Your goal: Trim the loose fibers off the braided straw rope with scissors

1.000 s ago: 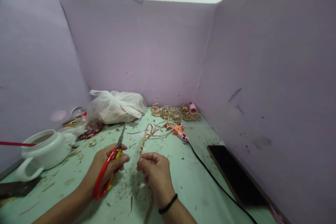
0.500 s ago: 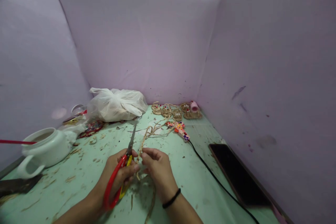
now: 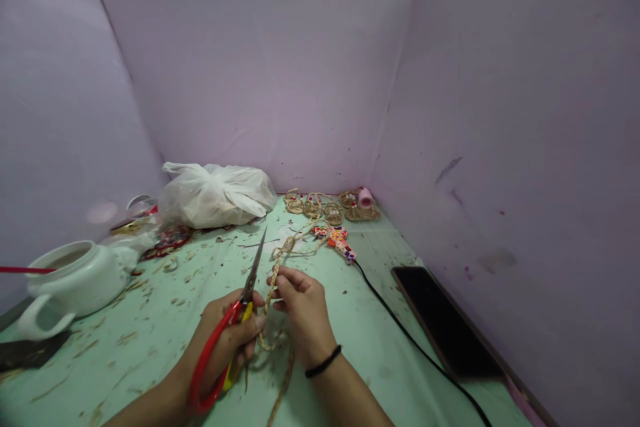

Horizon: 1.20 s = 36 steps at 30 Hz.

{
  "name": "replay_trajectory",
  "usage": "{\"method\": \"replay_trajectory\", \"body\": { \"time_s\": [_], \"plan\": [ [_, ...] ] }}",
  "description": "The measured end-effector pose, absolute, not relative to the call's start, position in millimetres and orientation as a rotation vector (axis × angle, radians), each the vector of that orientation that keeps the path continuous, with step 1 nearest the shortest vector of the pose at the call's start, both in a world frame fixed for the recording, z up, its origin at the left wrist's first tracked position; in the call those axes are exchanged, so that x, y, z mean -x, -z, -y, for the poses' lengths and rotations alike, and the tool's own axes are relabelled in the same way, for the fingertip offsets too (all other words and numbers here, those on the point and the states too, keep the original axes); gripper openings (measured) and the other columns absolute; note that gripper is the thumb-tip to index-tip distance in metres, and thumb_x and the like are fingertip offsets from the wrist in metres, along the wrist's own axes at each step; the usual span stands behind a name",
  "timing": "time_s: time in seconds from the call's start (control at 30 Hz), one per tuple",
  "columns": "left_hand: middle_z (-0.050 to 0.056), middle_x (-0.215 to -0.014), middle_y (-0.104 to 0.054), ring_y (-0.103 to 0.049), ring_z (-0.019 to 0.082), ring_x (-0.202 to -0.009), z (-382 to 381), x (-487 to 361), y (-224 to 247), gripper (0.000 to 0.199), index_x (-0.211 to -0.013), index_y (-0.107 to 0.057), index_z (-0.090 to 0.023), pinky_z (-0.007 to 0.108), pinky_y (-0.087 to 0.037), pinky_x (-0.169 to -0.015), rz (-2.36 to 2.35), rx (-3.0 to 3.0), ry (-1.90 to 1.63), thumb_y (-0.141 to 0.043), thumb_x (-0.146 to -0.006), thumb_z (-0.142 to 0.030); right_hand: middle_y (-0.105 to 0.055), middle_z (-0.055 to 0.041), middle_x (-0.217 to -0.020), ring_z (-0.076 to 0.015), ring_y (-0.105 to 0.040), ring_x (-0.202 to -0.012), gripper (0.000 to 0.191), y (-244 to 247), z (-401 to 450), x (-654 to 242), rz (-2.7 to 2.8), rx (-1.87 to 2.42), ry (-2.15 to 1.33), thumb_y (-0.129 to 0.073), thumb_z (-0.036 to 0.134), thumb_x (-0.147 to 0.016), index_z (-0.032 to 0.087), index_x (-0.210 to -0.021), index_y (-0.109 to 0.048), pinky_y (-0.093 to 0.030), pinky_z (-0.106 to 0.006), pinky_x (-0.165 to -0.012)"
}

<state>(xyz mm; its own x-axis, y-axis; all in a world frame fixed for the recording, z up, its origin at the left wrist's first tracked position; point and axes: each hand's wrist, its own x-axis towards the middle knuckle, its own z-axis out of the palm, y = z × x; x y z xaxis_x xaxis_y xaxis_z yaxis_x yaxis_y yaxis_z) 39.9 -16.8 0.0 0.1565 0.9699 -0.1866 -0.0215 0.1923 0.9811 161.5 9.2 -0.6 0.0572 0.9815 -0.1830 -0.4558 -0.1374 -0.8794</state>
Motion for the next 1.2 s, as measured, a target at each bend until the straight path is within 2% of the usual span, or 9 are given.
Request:
{"method": "replay_trajectory", "body": {
  "time_s": [0.3, 0.57, 0.77, 0.87, 1.0, 1.07, 1.2],
  "plan": [
    [-0.006, -0.048, -0.049, -0.043, 0.006, -0.034, 18, -39, -4, 0.024, -0.082, -0.047, -0.017, 0.014, -0.030, -0.033, -1.144, -1.132, -0.960, -0.060, -0.063, -0.026, -0.066, -0.0038, -0.069, -0.0104, -0.055, -0.055, 0.034, -2, -8, -160, 0.678, 0.994, -1.435, -0.075, 0.032, -0.051, 0.013, -0.078, -0.065, -0.043, -0.021, -0.052],
    [-0.004, -0.048, -0.053, -0.041, 0.005, -0.031, 24, -44, 7, 0.025, -0.082, -0.046, -0.016, 0.014, -0.027, -0.030, -1.097, -1.104, -0.841, -0.058, -0.063, -0.027, -0.065, -0.0023, -0.064, -0.0104, -0.056, -0.049, 0.036, -6, -7, -161, 0.614, 0.955, -1.425, -0.078, 0.029, -0.046, 0.012, -0.075, -0.064, -0.046, -0.024, -0.050],
    [-0.001, -0.055, -0.055, -0.045, 0.007, -0.036, 18, -34, 3, 0.028, -0.082, -0.048, -0.016, 0.016, -0.029, -0.032, -1.136, -1.304, -0.842, -0.049, -0.075, -0.043, -0.064, -0.0027, -0.058, -0.0113, -0.055, -0.047, 0.032, -7, -8, -164, 0.582, 1.020, -1.380, -0.078, 0.028, -0.044, 0.012, -0.068, -0.065, -0.045, -0.024, -0.046],
    [0.000, -0.058, -0.057, -0.053, 0.012, -0.048, 9, -15, -7, 0.022, -0.091, -0.050, -0.018, 0.021, -0.040, -0.045, -1.332, -1.682, -0.871, -0.046, -0.077, -0.034, -0.061, -0.0010, -0.057, -0.0106, -0.053, -0.049, 0.030, -10, -9, -166, 0.566, 1.016, -1.356, -0.077, 0.027, -0.044, 0.012, -0.068, -0.066, -0.045, -0.023, -0.045],
    [0.007, -0.092, -0.059, -0.056, 0.020, -0.081, -2, 3, -12, 0.036, -0.110, -0.045, -0.020, 0.032, -0.044, -0.070, -1.595, -2.252, -0.793, -0.041, -0.075, -0.014, -0.056, 0.0014, -0.054, -0.0098, -0.050, -0.051, 0.028, -13, -9, -169, 0.549, 1.016, -1.337, -0.077, 0.027, -0.045, 0.013, -0.067, -0.067, -0.044, -0.022, -0.044],
    [0.010, -0.097, -0.056, -0.054, 0.022, -0.086, -4, 4, -9, 0.036, -0.110, -0.045, -0.018, 0.036, -0.043, -0.074, -1.694, -2.421, -0.691, -0.036, -0.076, -0.008, -0.056, 0.0014, -0.055, -0.0097, -0.049, -0.051, 0.025, -14, -9, -170, 0.558, 1.013, -1.334, -0.076, 0.026, -0.046, 0.014, -0.067, -0.068, -0.044, -0.022, -0.044],
    [0.011, -0.092, -0.056, -0.054, 0.022, -0.083, -5, -1, -2, 0.036, -0.108, -0.049, -0.015, 0.037, -0.043, -0.072, -1.803, -2.628, -0.431, -0.030, -0.079, -0.004, -0.057, 0.0017, -0.055, -0.0095, -0.049, -0.050, 0.021, -14, -9, -168, 0.602, 0.958, -1.316, -0.072, 0.019, -0.048, 0.014, -0.068, -0.069, -0.046, -0.024, -0.046]
  ]
}}
